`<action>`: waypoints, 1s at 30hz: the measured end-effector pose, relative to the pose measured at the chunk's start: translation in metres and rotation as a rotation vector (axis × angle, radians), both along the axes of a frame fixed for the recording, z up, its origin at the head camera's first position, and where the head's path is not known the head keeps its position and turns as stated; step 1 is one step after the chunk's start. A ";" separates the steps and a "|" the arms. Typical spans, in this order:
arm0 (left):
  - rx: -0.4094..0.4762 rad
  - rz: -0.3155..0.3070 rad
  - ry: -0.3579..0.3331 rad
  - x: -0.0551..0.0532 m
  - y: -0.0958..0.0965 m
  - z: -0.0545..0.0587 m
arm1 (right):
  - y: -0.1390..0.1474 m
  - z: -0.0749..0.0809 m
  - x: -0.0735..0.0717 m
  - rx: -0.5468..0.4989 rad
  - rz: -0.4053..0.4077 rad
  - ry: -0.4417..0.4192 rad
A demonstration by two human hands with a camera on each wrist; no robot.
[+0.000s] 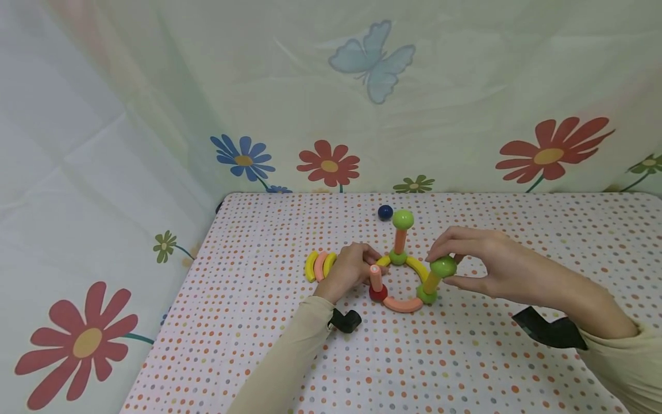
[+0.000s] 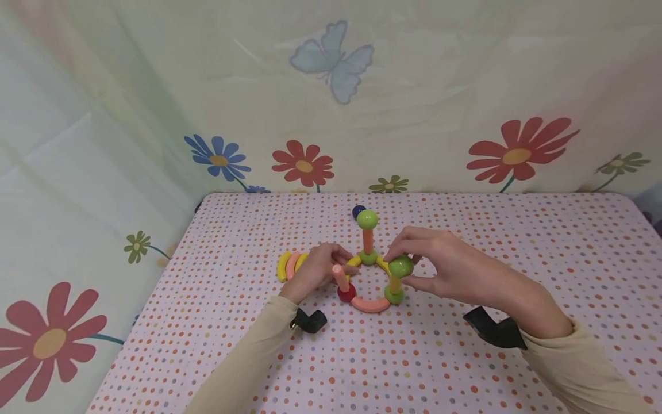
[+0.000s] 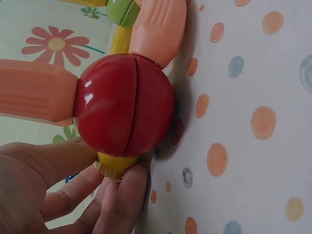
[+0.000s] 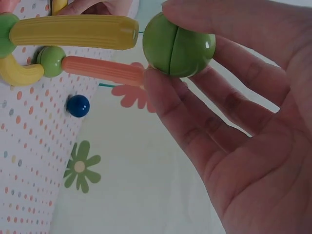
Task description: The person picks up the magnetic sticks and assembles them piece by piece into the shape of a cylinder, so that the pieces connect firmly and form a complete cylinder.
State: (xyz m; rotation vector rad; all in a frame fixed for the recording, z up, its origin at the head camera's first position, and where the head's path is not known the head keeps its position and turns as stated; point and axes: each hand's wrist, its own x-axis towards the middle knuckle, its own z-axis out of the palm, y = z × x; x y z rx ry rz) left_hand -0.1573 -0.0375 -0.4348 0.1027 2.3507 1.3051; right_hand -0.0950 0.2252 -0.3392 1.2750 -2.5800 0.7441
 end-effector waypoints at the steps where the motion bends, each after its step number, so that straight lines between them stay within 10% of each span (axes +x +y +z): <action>1: -0.006 -0.002 0.007 0.000 0.000 0.000 | 0.000 0.000 0.000 0.011 -0.002 -0.004; 13: -0.033 -0.010 0.013 -0.001 0.001 -0.001 | 0.002 -0.012 0.002 0.011 -0.096 -0.123; 30: -0.216 -0.163 0.080 -0.022 -0.006 0.023 | -0.003 -0.097 0.015 -0.186 -0.232 -0.443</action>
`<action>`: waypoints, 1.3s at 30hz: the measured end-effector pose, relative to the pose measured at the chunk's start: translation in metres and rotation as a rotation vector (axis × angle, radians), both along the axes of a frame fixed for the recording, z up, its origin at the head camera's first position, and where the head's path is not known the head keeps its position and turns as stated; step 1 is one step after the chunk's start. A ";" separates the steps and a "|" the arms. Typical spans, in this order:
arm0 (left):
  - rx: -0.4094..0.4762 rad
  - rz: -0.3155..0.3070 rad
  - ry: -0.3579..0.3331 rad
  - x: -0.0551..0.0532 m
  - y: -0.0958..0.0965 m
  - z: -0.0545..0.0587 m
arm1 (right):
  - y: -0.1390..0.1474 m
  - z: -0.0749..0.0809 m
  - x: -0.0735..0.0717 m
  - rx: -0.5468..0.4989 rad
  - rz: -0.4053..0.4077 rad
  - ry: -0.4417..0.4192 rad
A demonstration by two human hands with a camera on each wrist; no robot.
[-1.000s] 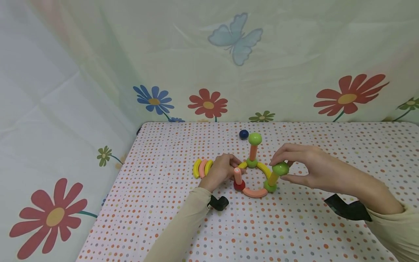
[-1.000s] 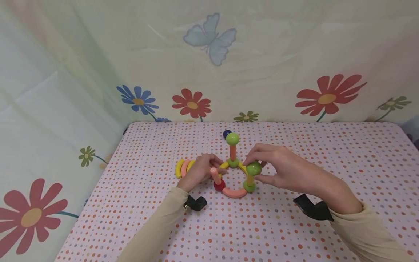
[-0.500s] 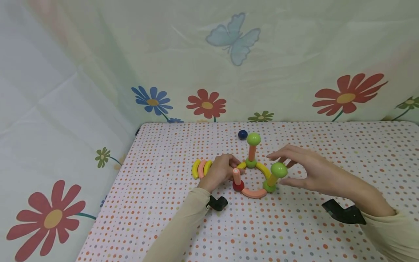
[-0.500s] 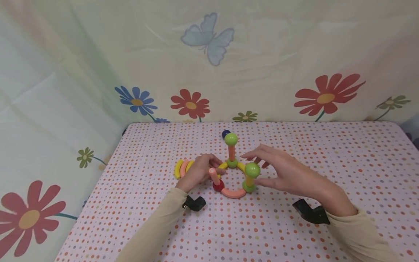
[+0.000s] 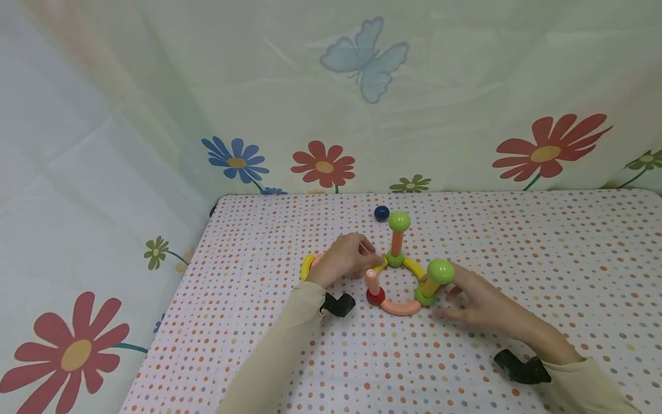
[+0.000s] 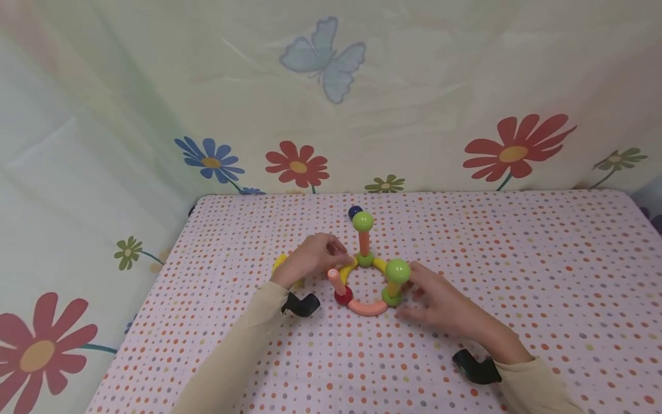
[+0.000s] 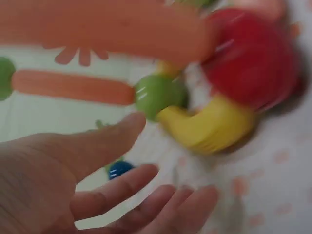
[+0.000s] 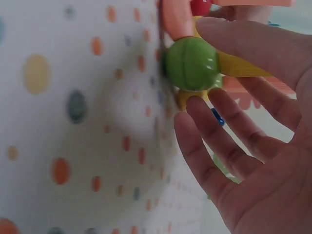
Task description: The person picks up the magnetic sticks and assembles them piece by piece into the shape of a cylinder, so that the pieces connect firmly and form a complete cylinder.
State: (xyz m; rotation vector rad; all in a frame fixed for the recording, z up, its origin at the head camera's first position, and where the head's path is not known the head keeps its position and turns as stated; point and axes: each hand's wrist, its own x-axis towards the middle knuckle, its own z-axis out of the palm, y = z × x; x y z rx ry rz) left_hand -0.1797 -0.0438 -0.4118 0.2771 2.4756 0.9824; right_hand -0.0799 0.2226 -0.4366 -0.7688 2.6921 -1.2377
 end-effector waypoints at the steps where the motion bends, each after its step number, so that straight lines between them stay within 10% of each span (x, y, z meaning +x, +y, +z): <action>1: -0.025 -0.001 0.028 -0.004 0.001 0.004 | -0.001 -0.001 0.001 -0.001 -0.008 -0.014; 10: -0.195 -0.111 0.338 -0.055 0.017 0.008 | -0.008 -0.003 0.003 -0.062 0.011 -0.168; 21: -0.152 -0.182 0.361 -0.067 0.017 -0.012 | -0.017 -0.006 0.003 -0.032 0.008 -0.129; 30: 0.018 -0.117 0.383 -0.041 -0.010 0.000 | -0.017 -0.010 0.000 -0.038 0.022 -0.121; 39: 0.183 -0.138 0.344 0.017 -0.039 0.035 | -0.007 -0.010 0.001 0.003 -0.021 -0.127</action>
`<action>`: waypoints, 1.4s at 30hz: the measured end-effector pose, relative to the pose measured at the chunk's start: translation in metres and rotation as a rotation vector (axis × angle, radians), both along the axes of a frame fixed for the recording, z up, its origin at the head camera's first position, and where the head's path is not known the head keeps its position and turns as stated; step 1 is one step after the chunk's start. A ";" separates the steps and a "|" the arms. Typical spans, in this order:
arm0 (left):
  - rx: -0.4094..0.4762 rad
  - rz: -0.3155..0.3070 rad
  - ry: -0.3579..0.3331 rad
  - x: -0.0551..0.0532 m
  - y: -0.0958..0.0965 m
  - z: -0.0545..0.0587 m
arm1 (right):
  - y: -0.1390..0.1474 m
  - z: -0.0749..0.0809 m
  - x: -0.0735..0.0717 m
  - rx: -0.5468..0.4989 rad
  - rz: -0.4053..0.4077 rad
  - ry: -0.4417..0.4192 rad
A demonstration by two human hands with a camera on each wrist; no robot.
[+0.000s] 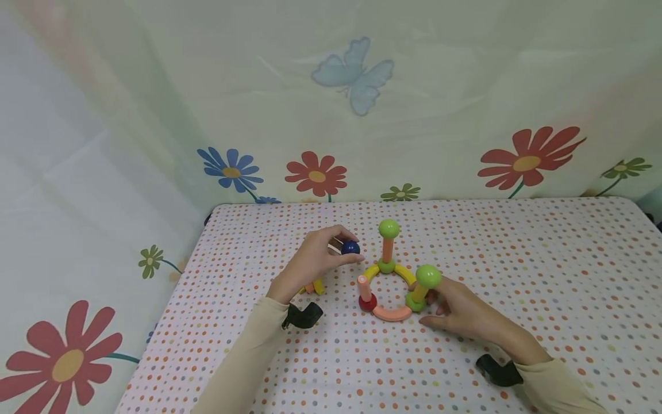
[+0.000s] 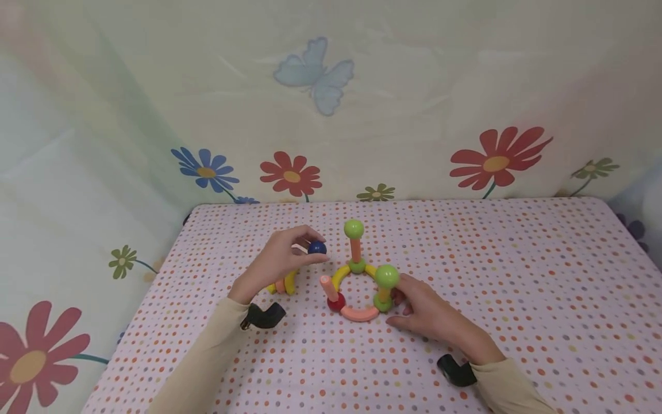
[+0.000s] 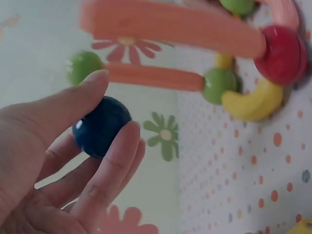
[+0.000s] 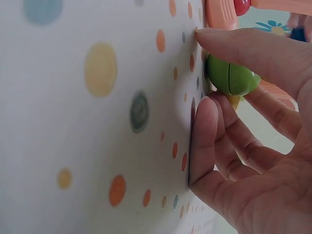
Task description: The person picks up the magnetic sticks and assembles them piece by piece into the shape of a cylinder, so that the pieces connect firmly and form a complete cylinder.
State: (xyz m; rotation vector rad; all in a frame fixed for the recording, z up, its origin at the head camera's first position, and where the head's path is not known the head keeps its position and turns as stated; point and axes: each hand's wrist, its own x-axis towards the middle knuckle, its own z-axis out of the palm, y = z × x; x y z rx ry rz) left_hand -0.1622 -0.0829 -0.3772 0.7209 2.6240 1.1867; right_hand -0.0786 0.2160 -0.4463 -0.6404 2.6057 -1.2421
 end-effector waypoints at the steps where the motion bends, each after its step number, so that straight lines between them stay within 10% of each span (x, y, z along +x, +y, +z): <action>1: 0.007 -0.002 -0.005 0.006 -0.003 0.003 | 0.000 0.000 0.000 -0.001 -0.002 -0.004; 10: 0.042 -0.047 0.091 0.045 -0.012 0.034 | -0.001 0.000 0.001 0.010 -0.019 -0.006; 17: -0.124 -0.124 0.196 0.064 0.009 0.051 | -0.003 0.000 0.001 0.030 -0.035 -0.011; 23: -0.249 -0.120 0.201 0.068 0.022 0.052 | -0.004 0.000 0.002 0.028 -0.038 -0.006; 42: -0.245 -0.135 0.216 0.067 0.029 0.052 | -0.002 0.001 0.005 0.026 -0.051 0.010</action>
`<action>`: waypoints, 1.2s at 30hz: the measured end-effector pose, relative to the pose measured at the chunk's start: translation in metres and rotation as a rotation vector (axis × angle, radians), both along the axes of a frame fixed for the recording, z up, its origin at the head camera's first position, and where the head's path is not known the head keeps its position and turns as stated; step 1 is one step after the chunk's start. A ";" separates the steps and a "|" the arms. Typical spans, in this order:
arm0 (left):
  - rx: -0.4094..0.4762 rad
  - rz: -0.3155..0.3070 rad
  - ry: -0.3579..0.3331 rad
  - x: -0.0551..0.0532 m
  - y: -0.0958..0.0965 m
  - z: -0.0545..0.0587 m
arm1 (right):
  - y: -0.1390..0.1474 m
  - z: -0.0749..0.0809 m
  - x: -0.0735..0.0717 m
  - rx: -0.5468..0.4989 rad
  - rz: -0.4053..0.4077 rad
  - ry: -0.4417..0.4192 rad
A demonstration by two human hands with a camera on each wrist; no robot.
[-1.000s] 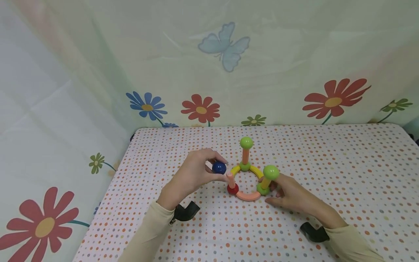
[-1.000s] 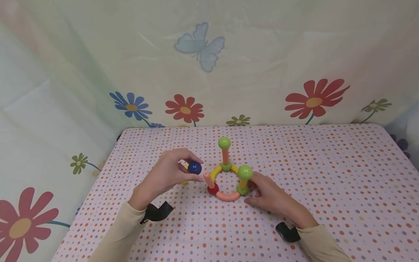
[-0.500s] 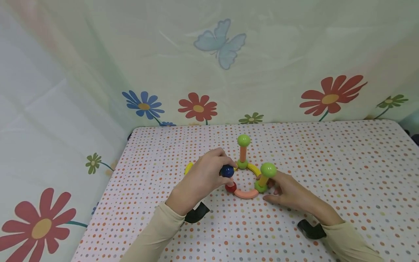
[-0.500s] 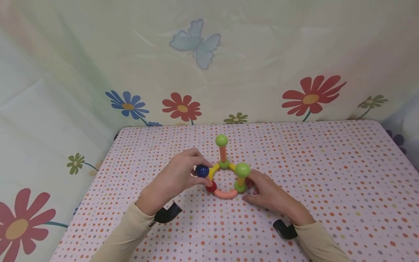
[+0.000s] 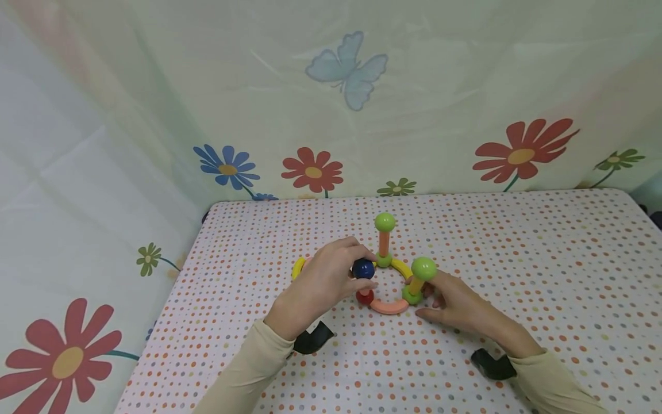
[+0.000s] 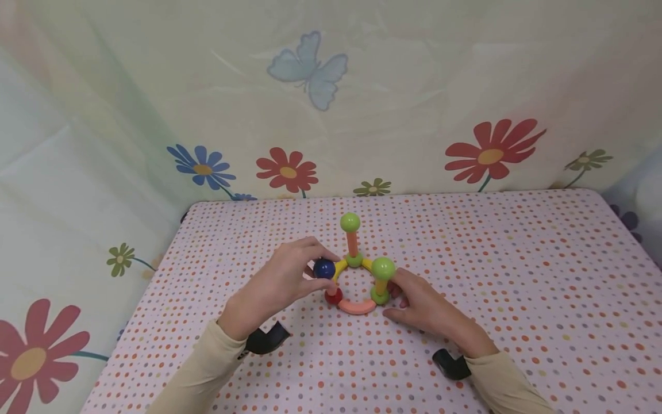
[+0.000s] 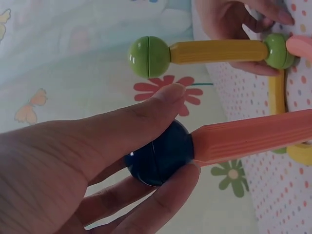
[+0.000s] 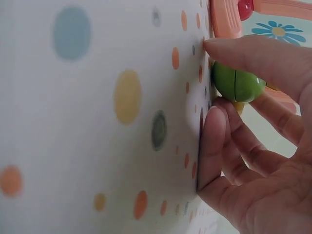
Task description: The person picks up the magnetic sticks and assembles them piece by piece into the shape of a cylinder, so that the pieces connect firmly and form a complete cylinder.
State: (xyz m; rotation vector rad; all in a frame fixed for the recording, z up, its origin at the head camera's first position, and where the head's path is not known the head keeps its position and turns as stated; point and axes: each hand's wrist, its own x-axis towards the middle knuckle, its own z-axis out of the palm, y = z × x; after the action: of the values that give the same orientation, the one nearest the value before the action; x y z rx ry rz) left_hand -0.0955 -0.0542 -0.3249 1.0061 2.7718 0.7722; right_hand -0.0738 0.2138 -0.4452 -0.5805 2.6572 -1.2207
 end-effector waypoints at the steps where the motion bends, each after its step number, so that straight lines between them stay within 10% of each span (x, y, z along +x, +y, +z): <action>1: 0.001 0.000 -0.001 0.000 0.000 0.000 | 0.001 0.000 0.000 -0.008 0.002 -0.005; 8: 0.029 0.021 -0.054 0.002 -0.006 0.000 | 0.015 0.018 -0.009 -0.008 0.012 -0.024; 15: 0.024 0.149 -0.090 -0.007 -0.036 0.001 | 0.026 0.060 -0.039 -0.024 -0.022 0.225; 26: -0.140 0.344 -0.184 -0.034 -0.044 -0.078 | -0.016 0.108 -0.071 -0.034 0.153 0.278; 36: -0.188 0.352 -0.076 -0.039 -0.029 -0.097 | -0.031 0.102 -0.083 0.015 0.183 0.265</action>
State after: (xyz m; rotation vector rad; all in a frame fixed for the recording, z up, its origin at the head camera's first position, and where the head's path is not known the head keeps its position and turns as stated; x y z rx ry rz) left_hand -0.1345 -0.0836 -0.4218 0.4534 2.9218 0.5540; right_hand -0.1571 0.1830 -0.3430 -1.0230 2.7418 -1.1415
